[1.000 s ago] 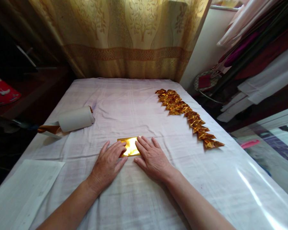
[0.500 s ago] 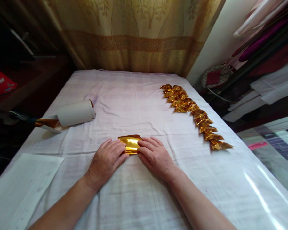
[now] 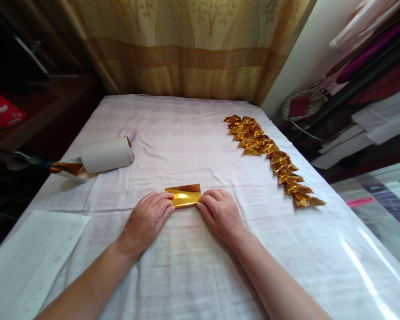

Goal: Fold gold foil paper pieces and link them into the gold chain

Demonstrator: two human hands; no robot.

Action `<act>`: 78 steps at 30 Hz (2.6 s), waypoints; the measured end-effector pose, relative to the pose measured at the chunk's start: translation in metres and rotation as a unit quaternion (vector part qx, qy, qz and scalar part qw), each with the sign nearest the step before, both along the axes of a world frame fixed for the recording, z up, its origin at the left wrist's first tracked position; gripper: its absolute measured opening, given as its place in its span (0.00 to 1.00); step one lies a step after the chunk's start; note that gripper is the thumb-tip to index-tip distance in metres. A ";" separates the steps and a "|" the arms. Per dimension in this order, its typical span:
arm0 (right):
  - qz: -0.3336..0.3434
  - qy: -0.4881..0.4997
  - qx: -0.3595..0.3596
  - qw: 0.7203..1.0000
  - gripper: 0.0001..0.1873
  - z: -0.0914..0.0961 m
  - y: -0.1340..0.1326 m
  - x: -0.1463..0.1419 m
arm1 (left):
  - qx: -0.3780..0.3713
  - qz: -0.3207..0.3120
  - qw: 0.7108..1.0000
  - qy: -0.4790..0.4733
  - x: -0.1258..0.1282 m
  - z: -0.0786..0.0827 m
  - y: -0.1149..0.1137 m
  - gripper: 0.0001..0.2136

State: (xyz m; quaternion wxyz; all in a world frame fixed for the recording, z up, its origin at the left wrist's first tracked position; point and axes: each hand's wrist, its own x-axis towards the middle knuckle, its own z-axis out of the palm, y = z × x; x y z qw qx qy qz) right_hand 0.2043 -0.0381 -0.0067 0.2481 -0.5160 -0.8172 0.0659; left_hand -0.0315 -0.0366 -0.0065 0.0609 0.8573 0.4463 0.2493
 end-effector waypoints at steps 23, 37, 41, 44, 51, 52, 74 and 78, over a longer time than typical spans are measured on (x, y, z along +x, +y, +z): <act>-0.099 0.045 -0.042 0.993 0.10 -0.004 0.005 -0.009 | -0.022 0.110 0.993 -0.044 0.001 -0.005 0.007 0.14; -0.116 0.025 -0.043 0.992 0.10 -0.002 0.005 -0.012 | -0.033 0.120 0.991 -0.049 0.004 -0.003 0.008 0.13; -0.119 0.020 -0.043 0.992 0.10 -0.002 0.005 -0.013 | -0.031 0.121 0.991 -0.044 0.005 -0.002 0.008 0.13; -0.121 0.019 -0.039 0.992 0.10 -0.003 0.005 -0.014 | -0.031 0.125 0.991 -0.040 0.006 -0.001 0.008 0.13; -0.129 0.029 -0.033 0.991 0.06 -0.007 0.005 -0.013 | -0.042 0.129 0.990 -0.025 0.007 0.000 0.008 0.12; -0.132 0.032 -0.028 0.990 0.04 -0.007 0.005 -0.013 | -0.042 0.129 0.991 -0.023 0.008 0.000 0.008 0.12; -0.098 0.024 -0.032 0.994 0.05 -0.004 0.005 -0.015 | 0.018 -0.057 0.991 0.116 0.036 -0.003 -0.028 0.30; -0.099 0.025 -0.029 0.994 0.05 -0.004 0.005 -0.015 | 0.012 -0.046 0.990 0.132 0.035 -0.005 -0.027 0.32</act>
